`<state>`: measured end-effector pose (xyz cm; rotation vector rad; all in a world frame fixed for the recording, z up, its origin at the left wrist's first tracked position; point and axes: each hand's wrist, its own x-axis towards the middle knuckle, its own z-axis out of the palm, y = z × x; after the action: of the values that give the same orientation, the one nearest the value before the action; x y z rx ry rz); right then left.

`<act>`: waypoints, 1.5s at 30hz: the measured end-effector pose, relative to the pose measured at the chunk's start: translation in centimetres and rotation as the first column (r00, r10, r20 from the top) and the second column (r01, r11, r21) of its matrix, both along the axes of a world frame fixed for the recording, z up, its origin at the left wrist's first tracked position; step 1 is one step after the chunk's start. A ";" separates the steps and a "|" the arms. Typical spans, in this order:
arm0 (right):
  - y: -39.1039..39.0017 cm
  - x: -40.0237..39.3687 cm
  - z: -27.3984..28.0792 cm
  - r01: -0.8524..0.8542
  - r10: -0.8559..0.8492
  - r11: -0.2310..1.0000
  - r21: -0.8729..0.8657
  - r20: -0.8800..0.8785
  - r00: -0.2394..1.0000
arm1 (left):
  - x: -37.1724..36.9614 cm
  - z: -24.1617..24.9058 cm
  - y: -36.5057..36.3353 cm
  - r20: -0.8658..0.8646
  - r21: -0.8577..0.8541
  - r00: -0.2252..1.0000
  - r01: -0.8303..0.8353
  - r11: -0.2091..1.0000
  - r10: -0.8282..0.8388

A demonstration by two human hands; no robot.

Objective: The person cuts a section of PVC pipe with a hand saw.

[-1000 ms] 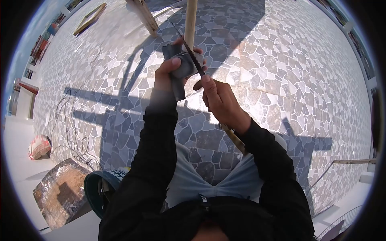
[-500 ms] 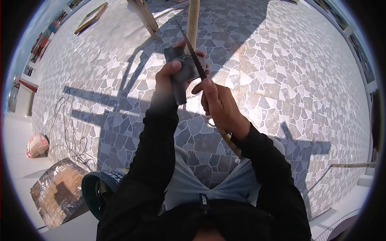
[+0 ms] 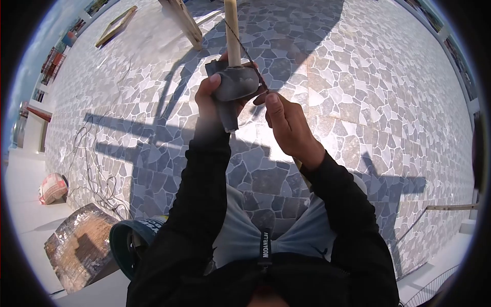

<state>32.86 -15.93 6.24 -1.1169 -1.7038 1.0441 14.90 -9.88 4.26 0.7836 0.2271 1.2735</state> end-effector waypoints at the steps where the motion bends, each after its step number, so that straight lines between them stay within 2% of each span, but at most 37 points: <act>1: -0.3 0.0 0.6 0.003 -0.001 0.999 0.035 -0.046 0.999 | -0.1 -0.4 0.3 0.036 0.015 0.999 0.018 1.000 -0.019; 3: -0.5 0.0 0.5 0.002 0.009 0.994 0.112 -0.104 0.995 | -0.3 -1.0 0.8 0.044 0.024 0.999 0.022 0.999 -0.023; 6: -0.6 0.2 0.8 -0.047 0.051 0.994 0.098 -0.039 0.998 | -0.4 -1.0 0.8 0.055 0.003 0.998 0.005 1.000 -0.005; 10: -1.4 -0.5 1.5 -0.072 0.083 0.987 0.146 -0.073 0.994 | -0.1 -0.3 0.3 0.060 0.002 0.998 -0.003 1.000 0.002; 16: -0.7 -0.4 0.5 -0.041 0.041 0.999 0.024 -0.027 0.999 | 0.3 0.1 0.1 -0.021 0.027 1.000 0.003 1.000 -0.002; 18: -1.6 -0.7 1.3 -0.077 0.087 0.996 0.053 -0.226 0.970 | 0.2 0.2 0.0 -0.037 0.045 0.999 0.025 0.999 -0.023; 19: -1.5 -0.9 1.0 -0.082 0.092 0.995 0.050 -0.228 0.969 | 0.2 0.2 -0.2 -0.040 0.042 0.999 0.019 0.999 -0.018; 21: -1.1 -1.0 0.1 -0.067 0.047 0.992 -0.103 -0.185 0.982 | 0.5 0.2 -0.3 -0.023 0.016 0.999 0.036 0.999 -0.036; 25: -1.5 -0.7 0.8 -0.097 0.094 0.995 -0.008 -0.157 0.983 | 0.3 0.5 -0.2 -0.057 0.048 0.998 0.038 0.998 -0.036; 28: -1.8 -0.8 1.3 -0.068 0.083 0.995 0.070 -0.240 0.967 | -0.1 0.6 -0.2 -0.086 0.111 0.991 0.113 0.987 -0.104; 30: -1.1 -0.6 0.5 -0.086 0.055 0.979 -0.183 -0.164 0.985 | 0.2 0.3 -0.1 -0.091 0.084 0.995 0.058 0.995 -0.050; 31: -1.1 -0.7 0.3 -0.054 0.037 0.993 -0.109 -0.149 0.988 | 0.4 0.3 0.0 -0.088 0.087 0.995 0.063 0.994 -0.055; 32: -1.3 -0.6 0.5 -0.055 0.039 0.993 -0.107 -0.146 0.988 | 0.4 0.3 0.0 -0.131 0.063 0.991 0.007 0.998 0.002; 34: -2.0 -0.7 1.9 -0.035 0.050 0.997 0.067 -0.235 0.971 | 0.1 0.1 0.0 -0.177 0.034 0.982 -0.062 0.997 0.068; 35: -2.0 -0.9 1.7 -0.039 0.052 0.997 0.062 -0.238 0.970 | -0.2 0.0 0.2 -0.176 0.028 0.983 -0.044 0.999 0.048; 37: -1.5 -0.8 1.3 -0.069 0.040 0.986 -0.150 -0.190 0.981 | -0.1 0.1 0.2 -0.174 0.023 0.985 -0.015 1.000 0.019; 39: -1.2 -0.5 0.6 -0.055 0.038 0.993 -0.104 -0.161 0.986 | 0.3 0.3 0.2 -0.224 0.069 0.973 -0.044 0.997 0.058; 41: -1.1 -0.4 0.5 -0.060 0.052 0.996 -0.058 -0.134 0.990 | 0.3 0.2 0.3 -0.203 0.056 0.977 -0.049 0.997 0.059; 45: -1.5 -0.5 1.2 -0.036 0.030 0.999 -0.019 -0.239 0.970 | 0.2 0.3 -0.1 -0.159 0.046 0.986 -0.047 0.998 0.054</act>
<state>32.35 -17.41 7.48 -0.9378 -1.5259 1.1719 15.11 -9.99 4.53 0.9220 0.3526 1.2674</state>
